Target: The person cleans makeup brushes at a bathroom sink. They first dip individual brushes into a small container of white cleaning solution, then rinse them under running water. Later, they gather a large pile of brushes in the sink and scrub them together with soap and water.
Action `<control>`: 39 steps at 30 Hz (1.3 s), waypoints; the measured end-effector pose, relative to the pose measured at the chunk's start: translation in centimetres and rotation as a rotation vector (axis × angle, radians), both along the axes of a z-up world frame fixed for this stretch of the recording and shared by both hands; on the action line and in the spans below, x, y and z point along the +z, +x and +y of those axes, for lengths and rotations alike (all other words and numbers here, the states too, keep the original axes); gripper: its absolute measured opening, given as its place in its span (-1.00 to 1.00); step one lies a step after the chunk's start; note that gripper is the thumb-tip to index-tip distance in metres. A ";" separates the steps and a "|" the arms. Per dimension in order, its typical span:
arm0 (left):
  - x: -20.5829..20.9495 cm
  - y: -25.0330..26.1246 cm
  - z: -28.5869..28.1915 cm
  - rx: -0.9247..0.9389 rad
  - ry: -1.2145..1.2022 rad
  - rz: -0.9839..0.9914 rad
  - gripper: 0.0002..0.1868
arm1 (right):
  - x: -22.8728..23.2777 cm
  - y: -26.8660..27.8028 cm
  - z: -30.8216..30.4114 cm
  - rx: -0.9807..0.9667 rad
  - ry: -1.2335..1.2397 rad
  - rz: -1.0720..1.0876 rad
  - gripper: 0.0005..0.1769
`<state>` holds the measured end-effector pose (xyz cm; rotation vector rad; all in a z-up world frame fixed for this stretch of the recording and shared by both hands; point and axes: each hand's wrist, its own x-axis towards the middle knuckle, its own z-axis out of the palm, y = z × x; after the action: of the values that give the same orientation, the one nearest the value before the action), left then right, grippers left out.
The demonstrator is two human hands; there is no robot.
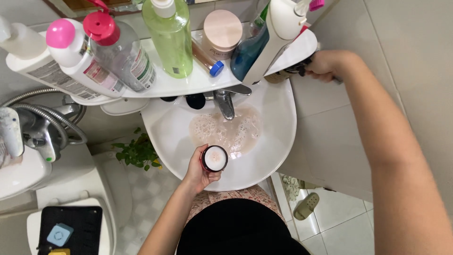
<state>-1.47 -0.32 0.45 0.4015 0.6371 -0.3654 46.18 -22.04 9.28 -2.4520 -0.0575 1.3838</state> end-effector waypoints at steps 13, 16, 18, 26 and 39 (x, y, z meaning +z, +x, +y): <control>-0.9 -0.8 -1.2 0.066 0.006 0.048 -0.38 | 5.7 -2.9 2.7 0.665 -0.335 -0.432 -0.74; -1.6 -1.1 -1.5 0.060 0.002 0.032 -0.37 | 8.0 -4.8 2.2 0.532 -0.146 -0.513 -0.74; -2.0 -1.3 -1.6 0.060 0.022 0.024 -0.38 | 9.2 -6.3 1.6 0.382 0.047 -0.648 -0.74; -2.4 -2.5 -0.2 0.089 -0.044 0.062 -0.42 | -0.5 -9.5 -2.1 0.441 0.464 -1.349 -0.83; -1.0 -4.6 2.0 0.206 -0.014 0.185 -0.36 | -18.8 -28.3 5.3 0.396 0.239 -0.879 -0.07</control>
<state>-6.12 1.71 -0.54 0.2867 0.8482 -0.2117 17.88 -16.78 -9.56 -2.7082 -0.8797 0.2677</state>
